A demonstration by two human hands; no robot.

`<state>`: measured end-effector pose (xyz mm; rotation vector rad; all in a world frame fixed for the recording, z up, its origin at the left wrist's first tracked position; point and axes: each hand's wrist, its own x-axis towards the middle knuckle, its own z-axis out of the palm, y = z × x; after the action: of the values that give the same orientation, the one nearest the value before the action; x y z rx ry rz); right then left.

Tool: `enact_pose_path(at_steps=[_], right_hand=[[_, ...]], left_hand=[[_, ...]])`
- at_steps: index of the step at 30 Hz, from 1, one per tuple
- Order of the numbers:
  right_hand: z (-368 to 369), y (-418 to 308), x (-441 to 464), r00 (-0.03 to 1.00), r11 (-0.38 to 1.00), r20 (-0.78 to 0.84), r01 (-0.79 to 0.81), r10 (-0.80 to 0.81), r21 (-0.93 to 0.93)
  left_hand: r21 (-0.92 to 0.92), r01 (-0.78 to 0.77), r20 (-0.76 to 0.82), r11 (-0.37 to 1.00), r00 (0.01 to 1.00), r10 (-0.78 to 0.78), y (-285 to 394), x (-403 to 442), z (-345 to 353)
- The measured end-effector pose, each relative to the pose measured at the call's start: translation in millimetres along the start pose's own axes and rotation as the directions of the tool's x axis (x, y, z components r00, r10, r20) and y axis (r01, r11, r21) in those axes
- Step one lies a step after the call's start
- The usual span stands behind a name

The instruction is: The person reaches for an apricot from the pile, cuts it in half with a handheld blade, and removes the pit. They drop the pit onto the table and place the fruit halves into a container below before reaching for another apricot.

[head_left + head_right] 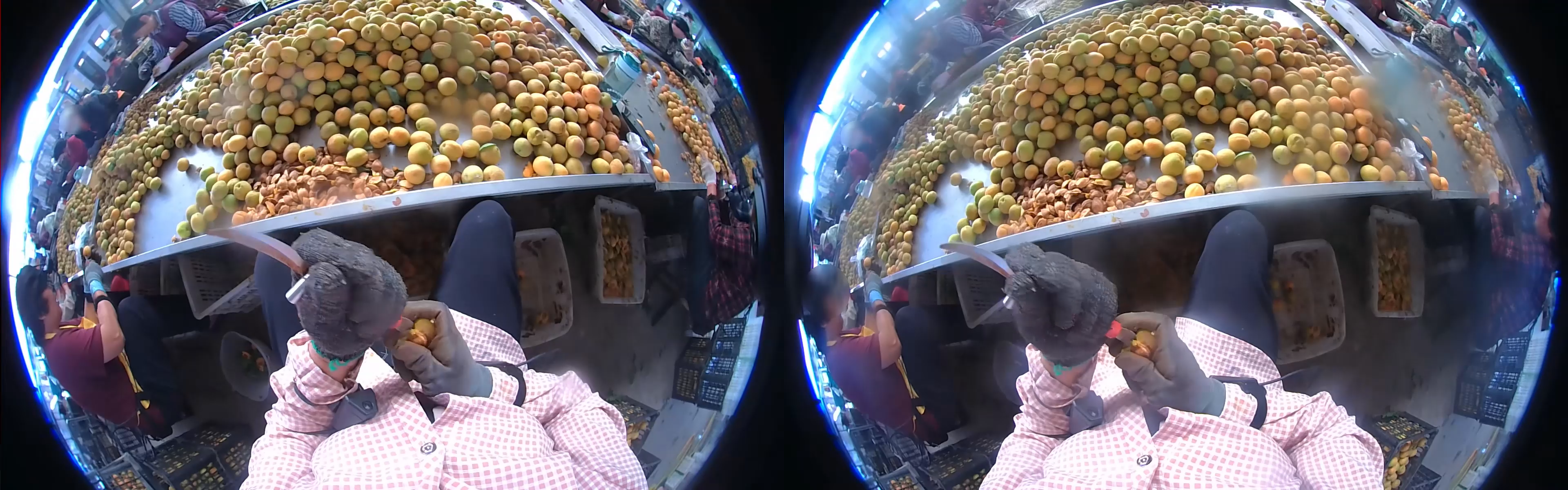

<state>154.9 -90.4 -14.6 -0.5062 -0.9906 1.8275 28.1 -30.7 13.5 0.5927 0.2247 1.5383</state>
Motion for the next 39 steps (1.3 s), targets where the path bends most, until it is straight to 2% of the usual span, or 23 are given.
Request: enact_pose_path(at_steps=[4,6,7,8,9,10,11,12,13,16,17,19,20,21,22,23,26,28,30,32,34,38,39], right_hand=[[-3,-16,10,0.968,0.966,-0.012,-0.250,0.251,0.068],[-9,-23,11,0.911,0.837,0.121,-0.410,0.394,0.363],[-11,-22,8,0.942,0.936,0.046,-0.337,0.334,0.107],[-13,-19,7,0.941,0.935,0.048,-0.339,0.336,0.106],[-15,-16,5,0.966,0.968,0.070,-0.244,0.247,-0.059],[-16,-17,5,0.981,0.966,0.107,-0.134,0.160,-0.220],[-17,-24,4,0.981,0.966,0.105,-0.134,0.161,-0.221],[-15,-40,6,0.900,0.911,0.150,-0.413,0.409,-0.006],[-14,-48,8,0.755,0.734,0.250,-0.652,0.606,0.190],[-17,-50,10,0.681,0.673,0.317,-0.724,0.660,0.152],[-15,-48,9,0.680,0.672,0.317,-0.725,0.661,0.151],[-10,-40,6,0.818,0.824,0.108,-0.567,0.564,-0.012],[-9,-36,5,0.816,0.822,0.113,-0.570,0.567,-0.013],[-9,-30,4,0.909,0.898,0.058,-0.396,0.413,-0.193],[-11,-26,4,0.972,0.905,0.036,-0.204,0.234,-0.373],[-14,-22,2,0.972,0.906,0.036,-0.204,0.233,-0.372],[-25,-4,-2,0.981,0.852,-0.007,-0.173,0.195,-0.493],[-33,10,-1,0.991,0.597,0.046,0.111,-0.123,-0.795],[-32,9,1,0.988,0.639,0.003,0.101,-0.152,-0.763],[-31,6,7,0.984,0.680,-0.035,0.096,-0.177,-0.727],[-29,2,12,0.959,0.892,-0.226,-0.246,0.169,-0.379],[-29,-2,23,0.934,0.947,-0.218,-0.307,0.282,-0.091],[-27,-4,27,0.924,0.921,-0.253,-0.340,0.288,-0.190]], left_hand=[[0.007,0.015,-0.019,1.000,1.000,-0.015,1,2,1],[0.013,0.021,-0.034,1.000,0.999,-0.020,4,3,-1],[0.016,0.017,-0.038,1.000,0.999,-0.016,4,5,-2],[-0.104,0.087,0.041,0.991,0.996,-0.083,4,8,-5],[-0.218,0.166,0.129,0.962,0.982,-0.140,3,11,-7],[-0.220,0.166,0.130,0.961,0.982,-0.140,4,12,-8],[-0.267,0.250,0.184,0.931,0.961,-0.206,7,13,-9],[-0.306,0.334,0.240,0.891,0.933,-0.268,9,13,-9],[-0.305,0.337,0.238,0.891,0.933,-0.271,10,12,-9],[-0.152,0.378,0.205,0.913,0.916,-0.345,11,7,-6],[-0.100,0.351,0.126,0.931,0.933,-0.338,9,4,-6],[-0.043,0.321,0.042,0.946,0.947,-0.319,7,5,-5],[-0.158,0.340,0.134,0.927,0.937,-0.322,5,10,-5],[-0.268,0.367,0.226,0.891,0.923,-0.312,4,13,-4],[-0.266,0.366,0.226,0.892,0.923,-0.312,5,13,-4],[-0.221,0.356,0.208,0.908,0.927,-0.313,5,12,-3],[-0.207,0.333,0.140,0.920,0.941,-0.309,-2,10,3],[-0.238,0.313,0.088,0.919,0.950,-0.301,-9,12,4],[-0.315,0.361,0.130,0.878,0.933,-0.337,-15,17,0],[-0.201,0.300,0.044,0.932,0.954,-0.298,-17,21,-2],[-0.145,0.268,-0.097,0.952,0.954,-0.284,-22,27,-14],[-0.059,0.202,-0.215,0.978,0.954,-0.210,-23,35,-24],[-0.052,0.196,-0.221,0.979,0.954,-0.203,-23,36,-23]])
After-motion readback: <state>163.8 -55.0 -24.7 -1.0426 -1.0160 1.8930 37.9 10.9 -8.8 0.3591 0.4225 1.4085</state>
